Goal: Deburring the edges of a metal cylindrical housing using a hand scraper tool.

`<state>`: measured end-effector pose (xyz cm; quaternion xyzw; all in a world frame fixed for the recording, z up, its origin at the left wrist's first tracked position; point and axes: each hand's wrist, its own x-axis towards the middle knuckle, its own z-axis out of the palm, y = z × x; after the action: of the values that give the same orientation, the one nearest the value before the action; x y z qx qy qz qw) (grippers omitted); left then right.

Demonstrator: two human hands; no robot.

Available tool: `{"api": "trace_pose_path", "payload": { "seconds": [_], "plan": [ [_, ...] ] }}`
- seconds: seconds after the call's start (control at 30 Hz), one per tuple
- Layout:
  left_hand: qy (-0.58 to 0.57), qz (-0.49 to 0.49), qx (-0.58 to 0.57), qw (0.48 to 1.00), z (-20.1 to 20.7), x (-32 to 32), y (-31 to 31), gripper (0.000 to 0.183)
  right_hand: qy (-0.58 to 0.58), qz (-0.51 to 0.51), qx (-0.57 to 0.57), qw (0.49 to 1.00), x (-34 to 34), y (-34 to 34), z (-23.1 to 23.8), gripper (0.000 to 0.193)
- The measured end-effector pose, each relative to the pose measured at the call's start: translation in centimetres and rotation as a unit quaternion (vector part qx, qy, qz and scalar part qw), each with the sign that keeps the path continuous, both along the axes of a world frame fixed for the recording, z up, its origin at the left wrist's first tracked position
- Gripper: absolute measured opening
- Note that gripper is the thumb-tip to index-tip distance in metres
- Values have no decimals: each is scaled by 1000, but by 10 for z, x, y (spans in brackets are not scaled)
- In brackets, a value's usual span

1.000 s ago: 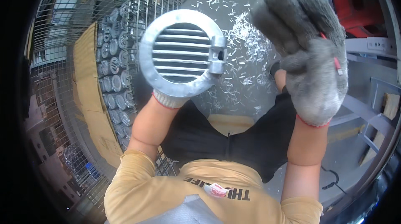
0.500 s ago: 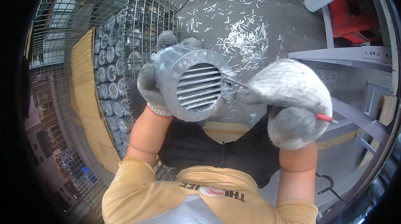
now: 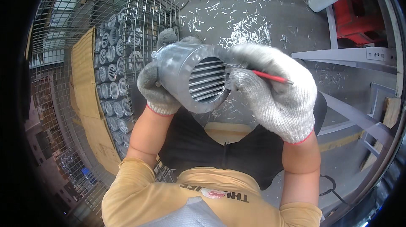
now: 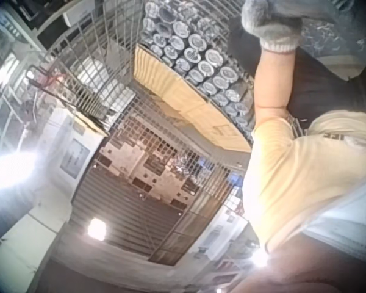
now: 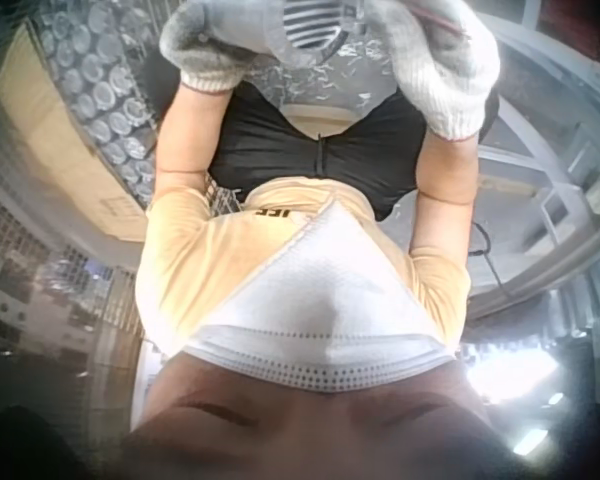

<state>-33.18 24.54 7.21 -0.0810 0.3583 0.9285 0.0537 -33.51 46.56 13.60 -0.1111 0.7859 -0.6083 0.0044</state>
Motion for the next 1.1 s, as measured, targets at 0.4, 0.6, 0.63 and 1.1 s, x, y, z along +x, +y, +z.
{"api": "trace_pose_path", "payload": {
  "seconds": [0.4,0.6,0.63,1.1],
  "plan": [
    [90,-11,28,995,-14,-2,-9,89,219,50,160,961,13,6,11,37],
    [57,-61,-3,997,-39,2,-25,96,244,10,187,951,14,12,7,19],
    [26,-59,29,998,-35,0,-21,96,231,26,213,949,19,16,11,18],
    [21,-114,-16,993,-39,8,-29,83,215,16,192,957,20,6,-3,23]
  ]
}}
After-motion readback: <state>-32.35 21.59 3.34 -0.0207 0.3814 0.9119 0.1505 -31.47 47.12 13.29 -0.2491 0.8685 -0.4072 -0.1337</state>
